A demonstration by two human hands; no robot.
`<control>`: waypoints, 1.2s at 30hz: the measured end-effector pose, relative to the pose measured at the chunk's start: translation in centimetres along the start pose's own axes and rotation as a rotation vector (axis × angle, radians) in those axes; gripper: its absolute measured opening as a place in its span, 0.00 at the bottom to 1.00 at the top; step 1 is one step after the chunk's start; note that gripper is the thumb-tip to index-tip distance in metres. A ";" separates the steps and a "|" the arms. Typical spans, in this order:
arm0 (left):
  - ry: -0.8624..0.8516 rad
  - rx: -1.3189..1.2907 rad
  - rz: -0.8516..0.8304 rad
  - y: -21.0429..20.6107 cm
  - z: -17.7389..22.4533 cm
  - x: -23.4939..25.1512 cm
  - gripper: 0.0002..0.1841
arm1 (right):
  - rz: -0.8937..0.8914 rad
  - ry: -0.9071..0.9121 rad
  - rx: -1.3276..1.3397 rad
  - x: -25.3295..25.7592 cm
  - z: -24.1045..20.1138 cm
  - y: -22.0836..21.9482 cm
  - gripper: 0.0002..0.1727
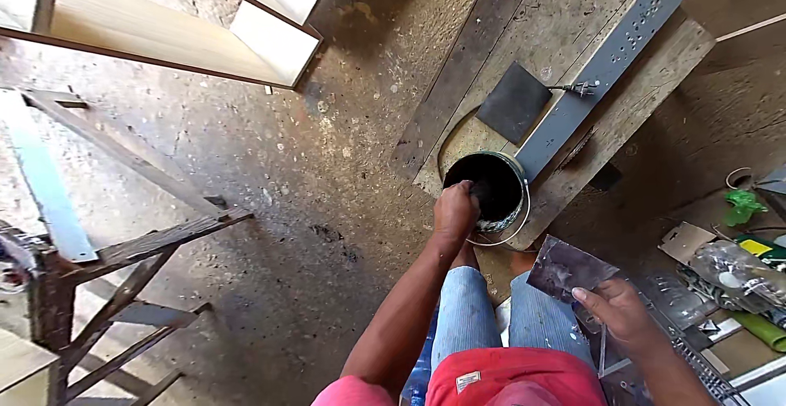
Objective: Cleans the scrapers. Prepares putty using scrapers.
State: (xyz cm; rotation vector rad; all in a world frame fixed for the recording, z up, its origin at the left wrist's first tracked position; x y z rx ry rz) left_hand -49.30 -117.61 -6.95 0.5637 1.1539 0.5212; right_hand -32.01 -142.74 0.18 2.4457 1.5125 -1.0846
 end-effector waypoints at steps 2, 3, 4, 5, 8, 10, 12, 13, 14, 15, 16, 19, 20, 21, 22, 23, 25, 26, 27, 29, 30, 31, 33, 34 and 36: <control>0.028 -0.123 -0.018 0.5 -2.0 -0.2 0.13 | 0.016 -0.024 -0.014 -0.2 0.7 0.2 0.07; 0.048 -0.198 -0.039 0.7 -3.0 -0.3 0.13 | 0.019 -0.044 -0.022 -0.3 1.0 0.2 0.07; 0.073 -0.279 -0.052 0.9 -4.0 -0.5 0.12 | 0.020 -0.062 -0.023 -0.4 1.2 0.1 0.07; 0.102 -0.355 -0.056 1.2 -4.8 -0.9 0.11 | 0.019 -0.075 -0.018 -0.4 1.3 -0.1 0.07; 0.160 -0.541 -0.085 2.1 -6.2 -1.8 0.09 | 0.020 -0.094 -0.013 -0.1 1.5 -1.1 0.07; 0.173 -0.627 -0.115 2.1 -6.8 -1.7 0.09 | 0.018 -0.083 0.005 0.2 1.6 -1.8 0.07; 0.159 -0.664 -0.135 2.1 -7.2 -1.6 0.08 | 0.032 -0.073 0.014 0.5 1.6 -2.4 0.07; 0.146 -0.679 -0.143 2.1 -7.2 -1.7 0.08 | 0.041 -0.067 0.015 0.6 1.6 -2.7 0.07; 0.133 -0.691 -0.150 2.3 -7.1 -1.9 0.08 | 0.047 -0.062 0.016 0.8 1.6 -2.9 0.06; 0.124 -0.710 -0.160 2.4 -7.0 -2.0 0.08 | 0.052 -0.060 0.029 1.1 1.6 -3.0 0.06; 0.115 -0.735 -0.169 2.4 -6.9 -2.1 0.08 | 0.055 -0.064 0.058 1.4 1.6 -3.2 0.06; 0.081 -0.811 -0.197 2.3 -6.5 -2.3 0.09 | 0.066 -0.093 0.191 2.7 1.7 -3.8 0.04; 0.070 -0.831 -0.197 2.3 -6.4 -2.3 0.08 | 0.071 -0.095 0.232 3.1 1.6 -4.2 0.04; 0.060 -0.847 -0.191 2.3 -6.2 -2.4 0.07 | 0.075 -0.099 0.268 3.6 1.5 -4.5 0.05; 0.050 -0.863 -0.181 2.3 -6.0 -2.5 0.07 | 0.084 -0.102 0.301 4.1 1.4 -4.8 0.06; 0.037 -0.883 -0.177 2.2 -5.8 -2.5 0.07 | 0.097 -0.106 0.333 4.5 1.4 -5.2 0.06; 0.023 -0.926 -0.182 1.9 -5.6 -2.8 0.09 | 0.141 -0.122 0.389 5.5 1.4 -5.9 0.08; 0.016 -0.942 -0.193 1.8 -5.4 -2.9 0.10 | 0.166 -0.138 0.416 6.0 1.4 -6.2 0.09; 0.009 -0.943 -0.202 1.7 -5.3 -3.1 0.10 | 0.182 -0.156 0.441 6.4 1.3 -6.5 0.10; -0.005 -0.923 -0.201 1.4 -5.0 -3.4 0.10 | 0.216 -0.189 0.467 7.1 1.4 -6.7 0.12; -0.009 -0.892 -0.186 1.3 -4.9 -3.6 0.10 | 0.246 -0.202 0.450 7.3 1.4 -6.8 0.14; -0.020 -0.840 -0.162 1.2 -4.7 -3.7 0.10 | 0.281 -0.211 0.423 7.5 1.5 -6.8 0.15; -0.070 -0.646 -0.091 1.3 -4.4 -3.8 0.12 | 0.334 -0.221 0.377 8.0 1.8 -6.8 0.18; -0.115 -0.511 -0.044 1.4 -4.3 -4.0 0.16 | 0.355 -0.228 0.362 8.1 1.9 -6.8 0.19; -0.199 -0.217 0.014 1.5 -3.8 -4.5 0.36 | 0.394 -0.245 0.339 8.2 2.3 -6.9 0.19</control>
Point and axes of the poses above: each hand's wrist, its own x-axis towards the middle knuckle, its own y-axis out of the back of the hand, z = x × y, the point moved 5 cm from there along x, towards the middle knuckle, and after that the axes turned 8 degrees about x, right-handed, at the moved point
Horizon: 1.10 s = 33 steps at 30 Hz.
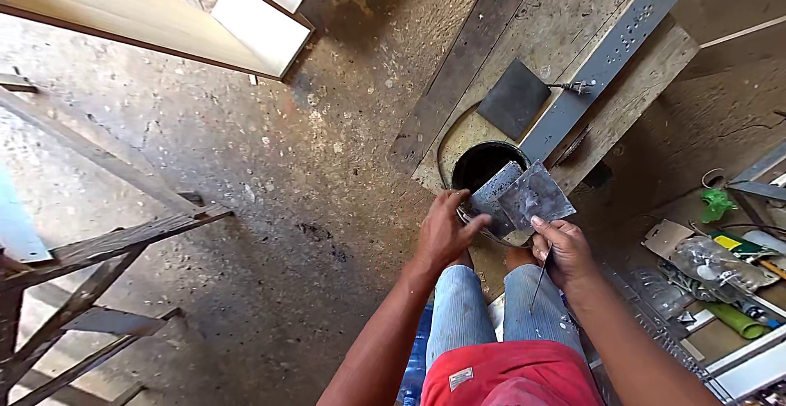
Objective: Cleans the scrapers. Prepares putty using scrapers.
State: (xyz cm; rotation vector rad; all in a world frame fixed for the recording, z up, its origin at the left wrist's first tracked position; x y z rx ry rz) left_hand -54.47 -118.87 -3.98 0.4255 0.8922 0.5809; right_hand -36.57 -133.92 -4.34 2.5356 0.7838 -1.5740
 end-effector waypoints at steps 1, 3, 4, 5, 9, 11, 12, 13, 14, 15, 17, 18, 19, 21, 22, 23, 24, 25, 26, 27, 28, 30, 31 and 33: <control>-0.028 0.137 -0.010 0.0 0.6 -0.2 0.49 | 0.020 0.002 -0.009 0.0 0.1 0.0 0.19; -0.057 0.336 -0.051 -0.3 1.7 -0.2 0.65 | 0.049 0.014 -0.025 0.0 0.2 -0.1 0.20; -0.058 0.394 -0.080 -0.6 2.1 -0.2 0.68 | 0.053 0.015 -0.025 -0.1 0.2 -0.2 0.20; -0.054 0.427 -0.103 -1.0 2.4 -0.2 0.68 | 0.052 0.012 -0.029 -0.2 0.2 -0.5 0.20; 0.012 0.346 -0.190 -1.7 2.8 0.4 0.62 | 0.014 0.010 -0.048 -0.3 -0.4 -1.1 0.18; 0.064 0.220 -0.260 -1.6 2.4 0.6 0.60 | -0.018 0.025 -0.020 -0.2 -1.0 -0.9 0.15; 0.079 0.152 -0.285 -1.5 2.2 0.6 0.59 | -0.028 0.043 -0.013 -0.1 -1.3 -0.5 0.14; 0.085 0.081 -0.299 -1.4 1.9 0.7 0.57 | -0.033 0.068 -0.019 -0.1 -1.7 -0.1 0.13; 0.096 0.016 -0.317 -1.3 1.6 0.7 0.55 | -0.031 0.099 -0.031 -0.1 -2.1 0.4 0.12; 0.114 -0.047 -0.333 -1.1 1.4 0.7 0.53 | -0.028 0.138 -0.056 -0.2 -2.6 0.8 0.11; 0.159 -0.163 -0.359 -0.7 1.2 0.6 0.50 | -0.005 0.236 -0.128 -0.8 -3.6 1.5 0.11; 0.168 -0.218 -0.364 -0.6 1.2 0.6 0.47 | 0.007 0.280 -0.163 -1.1 -4.1 1.6 0.11; 0.175 -0.288 -0.372 -0.6 1.3 0.6 0.45 | 0.017 0.316 -0.187 -1.5 -4.4 1.6 0.11; 0.214 -0.487 -0.410 -0.8 1.5 0.5 0.37 | 0.049 0.372 -0.205 -2.4 -4.9 1.1 0.11; 0.238 -0.598 -0.435 -0.9 1.7 0.4 0.33 | 0.057 0.395 -0.209 -2.7 -5.1 0.7 0.11; 0.253 -0.680 -0.447 -0.9 1.8 0.3 0.29 | 0.052 0.414 -0.209 -2.8 -5.2 0.2 0.10; 0.265 -0.718 -0.457 -1.1 1.9 0.3 0.29 | 0.043 0.419 -0.199 -2.9 -5.2 -0.2 0.09; 0.274 -0.730 -0.465 -1.2 1.8 0.3 0.32 | 0.035 0.403 -0.190 -2.7 -5.0 -0.5 0.08; 0.281 -0.738 -0.467 -1.4 1.6 0.4 0.34 | 0.027 0.370 -0.184 -2.4 -4.8 -0.7 0.07; 0.289 -0.747 -0.465 -1.6 1.3 0.5 0.35 | 0.023 0.327 -0.179 -2.0 -4.4 -0.9 0.07; 0.304 -0.758 -0.449 -1.7 1.2 0.6 0.34 | 0.021 0.280 -0.175 -1.6 -3.8 -1.1 0.06; 0.361 -0.781 -0.352 -1.8 1.1 1.0 0.27 | 0.026 0.185 -0.169 -0.9 -2.8 -1.3 0.05; 0.387 -0.796 -0.315 -1.7 1.0 1.2 0.25 | 0.033 0.146 -0.161 -0.7 -2.2 -1.3 0.05; 0.435 -0.835 -0.280 -1.7 0.9 1.5 0.18 | 0.052 0.096 -0.136 -0.6 -1.5 -1.2 0.05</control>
Point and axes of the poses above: each hand's wrist, its own x-axis towards the middle knuckle, its own y-axis out of the back of the hand, z = x × y, the point moved 5 cm from there along x, towards the middle knuckle, and after that the axes turned 8 degrees about x, right-handed, at the moved point
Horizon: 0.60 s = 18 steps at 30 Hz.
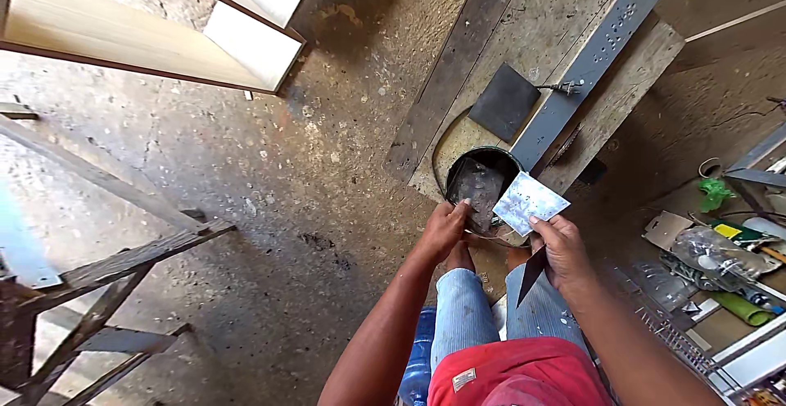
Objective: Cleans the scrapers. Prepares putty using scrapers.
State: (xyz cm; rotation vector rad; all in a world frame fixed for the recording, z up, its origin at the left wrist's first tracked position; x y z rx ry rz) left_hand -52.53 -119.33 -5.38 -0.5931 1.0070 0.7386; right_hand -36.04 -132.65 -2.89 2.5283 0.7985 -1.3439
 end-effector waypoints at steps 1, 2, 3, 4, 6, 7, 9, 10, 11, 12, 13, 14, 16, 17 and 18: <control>0.009 -0.027 0.011 0.0 0.0 0.0 0.15 | 0.013 -0.006 0.027 0.0 0.2 0.1 0.06; 0.015 -0.038 0.024 0.1 -0.1 0.0 0.13 | 0.024 -0.005 0.056 -0.1 0.3 0.3 0.06; 0.015 -0.038 0.045 0.1 -0.1 0.0 0.12 | 0.029 0.001 0.079 -0.2 0.2 0.5 0.06; 0.009 -0.034 0.080 0.2 -0.2 0.0 0.12 | 0.025 0.015 0.091 -0.3 0.0 0.9 0.06; -0.033 0.015 0.166 0.5 -0.4 0.1 0.13 | 0.019 0.040 0.084 -0.4 -0.4 1.6 0.07; -0.070 0.064 0.211 0.7 -0.4 0.2 0.13 | 0.017 0.043 0.077 -0.4 -0.6 1.8 0.07; -0.141 0.223 0.266 1.1 -0.4 0.4 0.13 | 0.014 0.037 0.060 -0.4 -0.7 2.3 0.07; -0.157 0.310 0.279 1.1 -0.3 0.5 0.14 | 0.014 0.034 0.052 -0.3 -0.7 2.5 0.07; -0.173 0.394 0.297 1.1 -0.2 0.6 0.17 | 0.014 0.035 0.043 -0.3 -0.7 2.6 0.07; -0.206 0.464 0.326 1.0 0.0 0.5 0.18 | 0.014 0.032 0.040 -0.2 -0.6 2.7 0.07; -0.263 0.525 0.370 0.9 0.1 0.2 0.17 | 0.016 0.027 0.044 -0.2 -0.4 2.7 0.06; -0.344 0.580 0.427 0.7 0.4 -0.1 0.15 | 0.018 0.020 0.056 -0.2 -0.3 2.7 0.06; -0.544 0.705 0.505 0.0 0.6 -0.5 0.12 | 0.025 0.005 0.075 -0.2 -0.1 2.8 0.06; -0.626 0.763 0.514 -0.3 0.5 -0.5 0.14 | 0.030 -0.001 0.080 -0.2 0.1 2.9 0.06; -0.667 0.794 0.511 -0.6 0.2 -0.4 0.15 | 0.036 -0.004 0.085 -0.2 0.1 2.9 0.06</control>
Point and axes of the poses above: each hand's wrist, its own x-axis towards the middle knuckle, its own y-axis out of the back of the hand, z = x × y, the point moved 5 cm from there along x, towards the middle knuckle, and after that the axes turned 8 degrees about x, right-handed, at the moved point
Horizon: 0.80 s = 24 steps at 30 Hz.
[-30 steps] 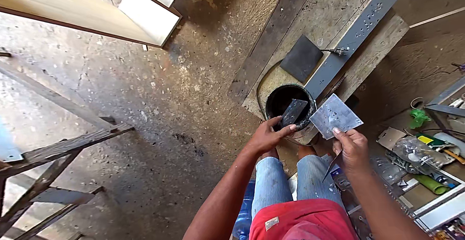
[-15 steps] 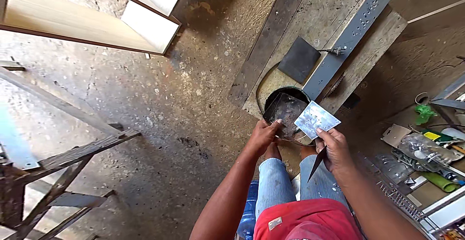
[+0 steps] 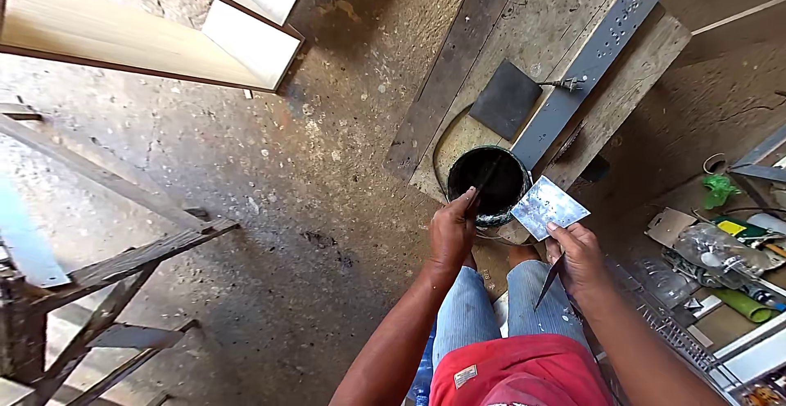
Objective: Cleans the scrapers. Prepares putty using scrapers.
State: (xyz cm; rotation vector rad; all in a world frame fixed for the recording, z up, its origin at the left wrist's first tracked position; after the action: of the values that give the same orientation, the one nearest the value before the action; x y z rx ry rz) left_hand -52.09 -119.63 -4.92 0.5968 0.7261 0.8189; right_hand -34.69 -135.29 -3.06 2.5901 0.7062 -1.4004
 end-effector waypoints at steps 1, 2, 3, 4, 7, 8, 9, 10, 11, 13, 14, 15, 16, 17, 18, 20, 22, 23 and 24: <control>-0.002 0.004 -0.009 -0.3 -0.2 -0.1 0.15 | 0.004 -0.002 0.001 0.0 0.0 0.1 0.06; 0.031 -0.017 -0.026 -0.4 -0.5 -0.3 0.14 | 0.003 0.001 -0.004 0.0 0.0 0.2 0.06; 0.092 -0.068 -0.037 -0.3 -0.9 -0.5 0.13 | -0.002 0.014 -0.022 0.0 -0.2 0.4 0.07; 0.177 -0.148 -0.028 0.2 -1.3 -0.6 0.12 | -0.016 0.039 -0.054 0.0 -0.4 0.5 0.07; 0.386 -0.397 0.056 1.9 -2.7 -1.0 0.13 | -0.093 0.174 -0.196 -0.1 -1.3 0.8 0.05; 0.404 -0.450 0.103 2.4 -3.1 -1.1 0.12 | -0.121 0.203 -0.239 -0.1 -1.4 0.9 0.05; 0.402 -0.490 0.146 2.9 -3.5 -1.2 0.11 | -0.142 0.226 -0.279 -0.1 -1.5 0.9 0.04; 0.394 -0.518 0.181 3.3 -3.8 -1.2 0.10 | -0.161 0.244 -0.322 -0.1 -1.6 0.8 0.04; 0.385 -0.537 0.199 3.6 -4.1 -1.2 0.10 | -0.178 0.261 -0.374 -0.2 -1.7 0.7 0.04; 0.389 -0.571 0.199 3.8 -4.2 -1.1 0.10 | -0.209 0.260 -0.464 -0.3 -1.8 0.4 0.04; 0.409 -0.604 0.186 3.7 -4.2 -1.1 0.10 | -0.220 0.250 -0.487 -0.4 -1.7 0.1 0.05; 0.432 -0.652 0.168 3.6 -4.2 -1.2 0.10 | -0.228 0.240 -0.507 -0.5 -1.7 -0.1 0.07; 0.468 -0.704 0.147 3.3 -4.1 -1.4 0.10 | -0.236 0.234 -0.529 -0.5 -1.7 -0.5 0.08; 0.513 -0.754 0.116 3.1 -4.1 -1.6 0.10 | -0.245 0.228 -0.546 -0.5 -1.7 -0.8 0.10; 0.558 -0.799 0.074 2.9 -4.1 -1.9 0.11 | -0.256 0.217 -0.547 -0.6 -1.6 -1.1 0.10; 0.599 -0.840 0.000 2.6 -4.1 -2.4 0.12 | -0.270 0.179 -0.491 -0.7 -1.3 -1.6 0.10; 0.609 -0.867 -0.046 2.6 -4.4 -2.7 0.11 | -0.278 0.108 -0.402 -0.9 -1.0 -2.0 0.10; 0.621 -0.895 -0.049 2.6 -4.6 -2.6 0.11 | -0.283 0.059 -0.341 -1.1 -0.9 -2.1 0.11; 0.630 -0.934 -0.050 2.6 -5.0 -2.6 0.10 | -0.291 0.003 -0.271 -1.2 -0.7 -2.2 0.12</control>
State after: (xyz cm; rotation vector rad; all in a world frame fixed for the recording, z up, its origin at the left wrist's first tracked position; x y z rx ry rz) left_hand -58.27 -119.31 -5.22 -0.5439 0.8108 1.1922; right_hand -35.74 -133.53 -1.40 2.3496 1.2214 -1.2635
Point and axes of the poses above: each hand's wrist, its own x-axis towards the middle knuckle, its own y-axis out of the back of the hand, z = x × y, the point moved 5 cm from there along x, towards the middle knuckle, and after that the axes turned 8 degrees about x, right-handed, at the moved point
